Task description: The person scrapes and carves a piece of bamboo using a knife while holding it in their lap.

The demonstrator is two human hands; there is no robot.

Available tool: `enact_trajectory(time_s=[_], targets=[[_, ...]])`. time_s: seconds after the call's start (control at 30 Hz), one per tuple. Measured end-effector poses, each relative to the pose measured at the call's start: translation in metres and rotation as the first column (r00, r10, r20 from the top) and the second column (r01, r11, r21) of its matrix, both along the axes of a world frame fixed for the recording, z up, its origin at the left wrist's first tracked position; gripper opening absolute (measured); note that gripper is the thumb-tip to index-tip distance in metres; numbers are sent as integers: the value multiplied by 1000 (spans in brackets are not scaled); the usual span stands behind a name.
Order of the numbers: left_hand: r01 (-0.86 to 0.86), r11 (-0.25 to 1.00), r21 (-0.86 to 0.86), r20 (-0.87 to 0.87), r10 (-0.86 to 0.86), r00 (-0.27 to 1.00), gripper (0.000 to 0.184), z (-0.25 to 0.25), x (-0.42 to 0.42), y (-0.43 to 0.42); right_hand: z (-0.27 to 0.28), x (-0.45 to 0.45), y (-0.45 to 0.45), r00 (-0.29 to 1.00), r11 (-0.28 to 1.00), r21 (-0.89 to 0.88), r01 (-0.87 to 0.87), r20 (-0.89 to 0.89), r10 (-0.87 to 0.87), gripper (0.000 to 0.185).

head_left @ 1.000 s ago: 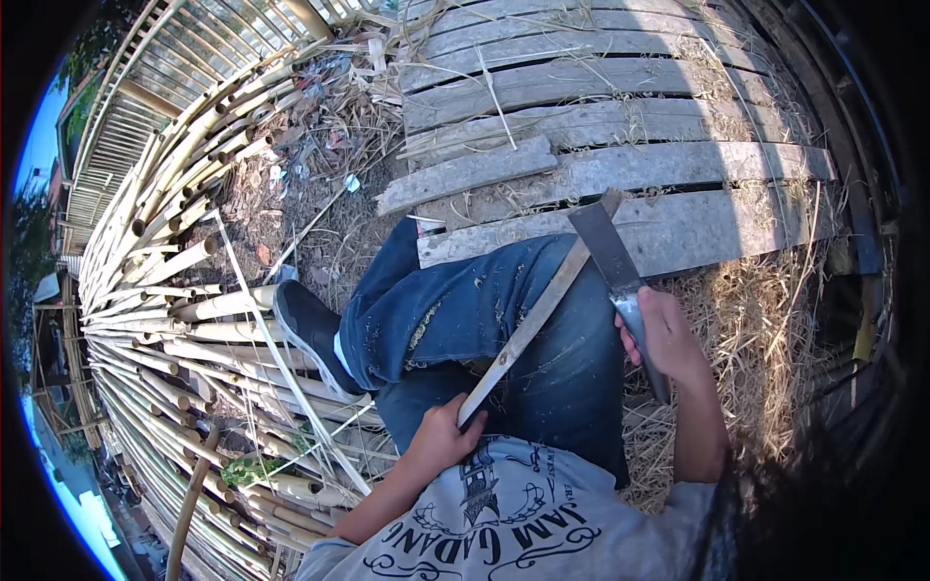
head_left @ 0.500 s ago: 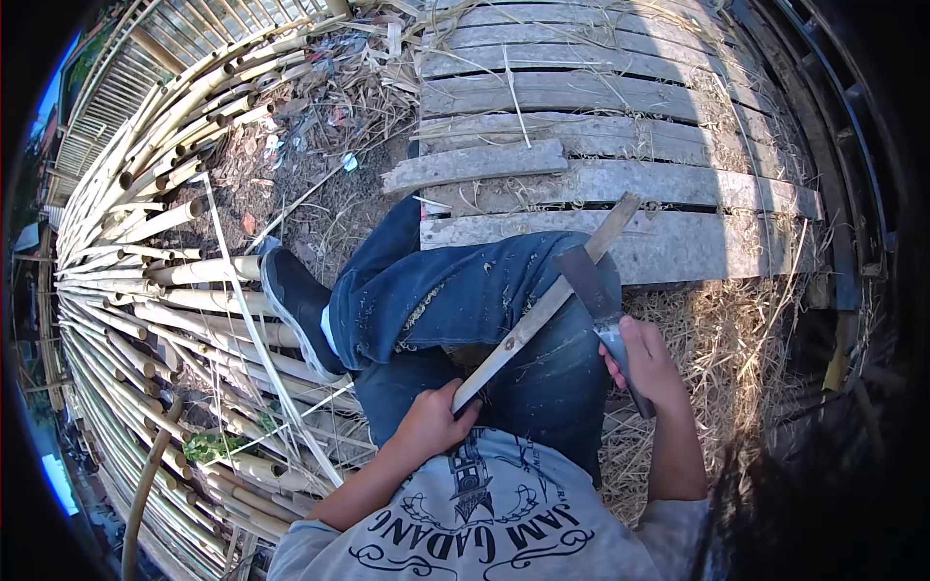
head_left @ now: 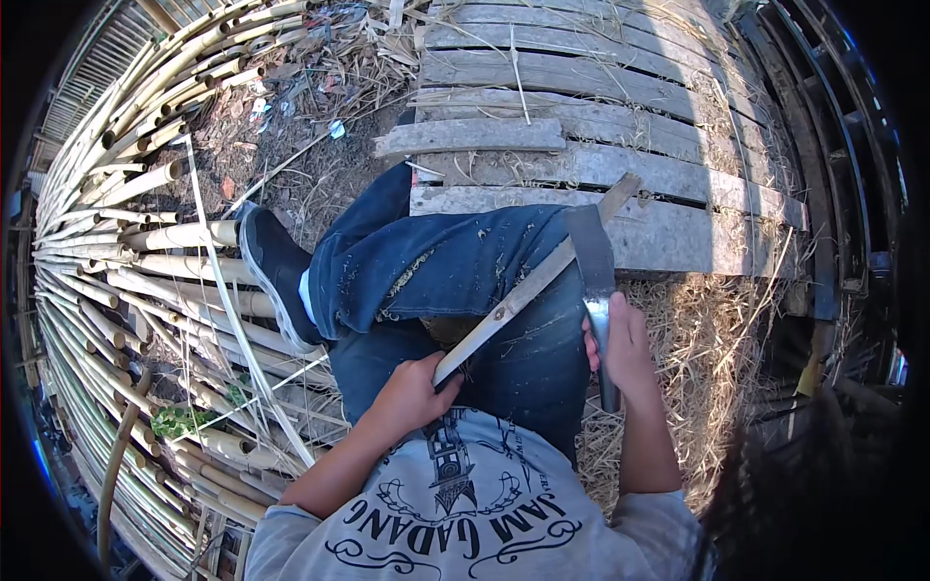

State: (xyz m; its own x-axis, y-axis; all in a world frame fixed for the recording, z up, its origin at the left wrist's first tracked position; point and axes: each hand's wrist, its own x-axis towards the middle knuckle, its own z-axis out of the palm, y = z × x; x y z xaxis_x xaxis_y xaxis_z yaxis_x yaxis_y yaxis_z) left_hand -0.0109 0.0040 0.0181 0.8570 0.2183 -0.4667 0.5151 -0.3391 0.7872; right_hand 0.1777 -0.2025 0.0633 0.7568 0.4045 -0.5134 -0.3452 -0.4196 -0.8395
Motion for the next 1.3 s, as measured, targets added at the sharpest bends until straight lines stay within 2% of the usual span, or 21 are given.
enact_trajectory(time_s=[0.07,0.1,0.13,0.2,0.27,0.37,0.5,0.6,0.73,0.9,1.0,1.07,1.13,1.2,1.27,1.3], targets=[[-7,1000,26,71,5,997,20,-4,-3,1,7,-15,6,993,989,-86,-117,2,117,51],[-20,999,30,67,18,998,20,-3,-4,3,6,-21,4,979,977,-72,-199,-54,196,49],[-7,1000,24,55,6,998,20,-4,-5,3,3,-26,4,977,975,-71,-209,-58,205,49],[5,1000,-3,50,-4,999,20,-5,-1,1,-2,-32,1,924,944,-190,-271,225,310,50],[-8,1000,17,59,7,998,19,1,1,1,7,-21,3,919,936,-212,-280,223,325,51],[-14,1000,26,47,13,999,18,0,-1,0,3,-16,7,983,993,-98,-62,163,78,52],[-13,997,77,51,9,999,17,-2,-7,0,3,-30,10,997,997,-67,-33,65,37,49],[-24,997,70,41,21,999,19,-4,-7,-1,7,-30,10,992,993,-104,-58,102,68,49],[-10,997,81,69,4,998,19,-8,-6,-3,-7,-41,12,994,999,-33,19,108,-15,49],[-1,998,67,64,-3,998,20,-3,-6,2,-6,-38,11,997,1000,8,30,64,-31,50],[0,997,71,81,-6,997,21,1,-5,5,2,-28,4,988,998,-55,-16,155,25,40],[17,998,55,78,-21,997,22,8,-3,6,1,-25,1,916,992,-125,19,401,33,26],[32,999,37,71,-35,997,22,10,-1,3,0,-25,-3,900,988,-145,51,436,18,26],[52,998,21,79,-53,995,23,10,2,-1,10,-28,-1,819,975,-202,-88,542,186,35],[57,998,18,90,-58,994,23,7,3,-3,11,-31,2,838,973,-224,-62,517,173,40],[62,997,37,91,-65,994,23,8,4,-4,14,-29,3,820,945,-317,-86,516,248,41]])
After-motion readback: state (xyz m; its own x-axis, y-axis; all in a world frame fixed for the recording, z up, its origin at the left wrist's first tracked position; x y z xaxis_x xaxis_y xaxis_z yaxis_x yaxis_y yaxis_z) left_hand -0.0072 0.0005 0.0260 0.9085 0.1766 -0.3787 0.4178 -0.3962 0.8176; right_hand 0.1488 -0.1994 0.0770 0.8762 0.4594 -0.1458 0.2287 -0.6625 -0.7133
